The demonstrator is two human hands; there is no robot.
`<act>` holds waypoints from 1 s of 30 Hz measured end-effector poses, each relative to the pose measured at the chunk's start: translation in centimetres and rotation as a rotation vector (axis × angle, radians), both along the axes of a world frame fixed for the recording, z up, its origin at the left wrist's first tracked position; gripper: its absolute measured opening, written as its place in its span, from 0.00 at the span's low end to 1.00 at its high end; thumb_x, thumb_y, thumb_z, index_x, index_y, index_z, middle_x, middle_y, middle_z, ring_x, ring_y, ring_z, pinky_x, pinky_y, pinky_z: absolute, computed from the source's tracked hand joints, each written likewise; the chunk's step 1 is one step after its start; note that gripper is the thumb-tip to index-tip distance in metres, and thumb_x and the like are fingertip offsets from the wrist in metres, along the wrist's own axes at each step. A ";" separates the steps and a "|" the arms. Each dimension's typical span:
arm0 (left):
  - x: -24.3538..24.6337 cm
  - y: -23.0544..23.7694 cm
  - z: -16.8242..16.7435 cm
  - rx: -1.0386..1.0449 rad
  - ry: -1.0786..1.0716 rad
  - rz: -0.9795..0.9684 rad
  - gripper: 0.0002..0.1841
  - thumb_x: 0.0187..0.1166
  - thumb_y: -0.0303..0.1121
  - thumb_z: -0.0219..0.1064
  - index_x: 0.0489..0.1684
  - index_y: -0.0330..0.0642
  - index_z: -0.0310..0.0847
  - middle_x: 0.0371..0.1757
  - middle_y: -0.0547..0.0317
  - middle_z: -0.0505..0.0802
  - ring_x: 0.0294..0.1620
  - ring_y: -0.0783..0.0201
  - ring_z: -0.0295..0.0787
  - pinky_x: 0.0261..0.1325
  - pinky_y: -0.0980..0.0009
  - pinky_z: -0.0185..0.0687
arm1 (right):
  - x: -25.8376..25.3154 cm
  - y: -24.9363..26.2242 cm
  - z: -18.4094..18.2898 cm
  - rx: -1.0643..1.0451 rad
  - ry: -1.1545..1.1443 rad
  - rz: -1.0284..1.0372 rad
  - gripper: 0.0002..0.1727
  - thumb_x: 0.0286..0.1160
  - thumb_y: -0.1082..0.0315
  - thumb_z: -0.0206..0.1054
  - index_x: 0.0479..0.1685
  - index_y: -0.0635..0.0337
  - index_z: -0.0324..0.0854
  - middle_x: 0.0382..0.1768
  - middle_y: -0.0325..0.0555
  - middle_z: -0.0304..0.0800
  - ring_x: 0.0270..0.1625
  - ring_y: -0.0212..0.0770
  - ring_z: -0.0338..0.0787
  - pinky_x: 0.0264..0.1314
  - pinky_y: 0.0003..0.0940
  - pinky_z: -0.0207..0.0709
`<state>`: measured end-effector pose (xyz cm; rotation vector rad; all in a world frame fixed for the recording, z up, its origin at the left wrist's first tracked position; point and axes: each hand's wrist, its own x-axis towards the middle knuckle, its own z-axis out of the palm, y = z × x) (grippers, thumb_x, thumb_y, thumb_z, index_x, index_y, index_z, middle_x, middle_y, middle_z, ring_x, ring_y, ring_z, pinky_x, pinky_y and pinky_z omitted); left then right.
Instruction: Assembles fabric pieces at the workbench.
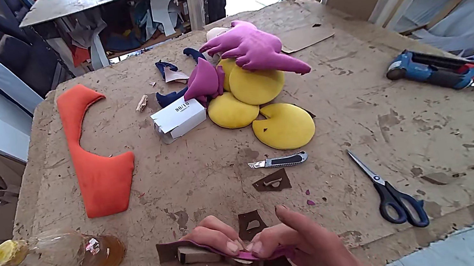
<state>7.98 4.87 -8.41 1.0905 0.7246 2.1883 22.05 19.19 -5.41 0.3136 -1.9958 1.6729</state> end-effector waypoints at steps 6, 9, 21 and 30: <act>-0.1 0.7 0.1 0.162 -0.158 -0.147 0.17 0.76 0.31 0.75 0.63 0.49 0.87 0.60 0.60 0.92 0.61 0.65 0.88 0.67 0.69 0.82 | -1.4 -0.7 1.2 -0.221 0.019 0.032 0.54 0.66 0.71 0.76 0.95 0.49 0.46 0.64 0.43 0.86 0.66 0.39 0.87 0.68 0.36 0.85; -0.1 0.7 0.3 0.187 -0.235 -0.210 0.17 0.76 0.30 0.74 0.63 0.48 0.87 0.61 0.60 0.92 0.63 0.66 0.87 0.69 0.69 0.81 | -1.8 -0.9 1.4 -0.231 0.012 0.034 0.54 0.65 0.74 0.77 0.94 0.53 0.46 0.64 0.44 0.88 0.65 0.39 0.89 0.68 0.36 0.86; -0.4 0.1 -0.1 0.103 0.007 -0.067 0.19 0.72 0.29 0.78 0.62 0.47 0.86 0.59 0.58 0.91 0.61 0.64 0.87 0.65 0.70 0.83 | -1.6 -1.8 1.2 -0.060 0.147 -0.228 0.43 0.68 0.76 0.78 0.87 0.50 0.64 0.50 0.38 0.96 0.54 0.35 0.95 0.60 0.29 0.90; -1.9 -2.5 1.5 -0.162 0.459 -0.046 0.20 0.75 0.41 0.75 0.60 0.39 0.83 0.60 0.49 0.90 0.64 0.59 0.88 0.68 0.63 0.86 | -0.1 0.1 -1.4 -0.113 0.156 -0.127 0.45 0.68 0.75 0.75 0.88 0.38 0.63 0.51 0.35 0.94 0.55 0.36 0.94 0.60 0.31 0.90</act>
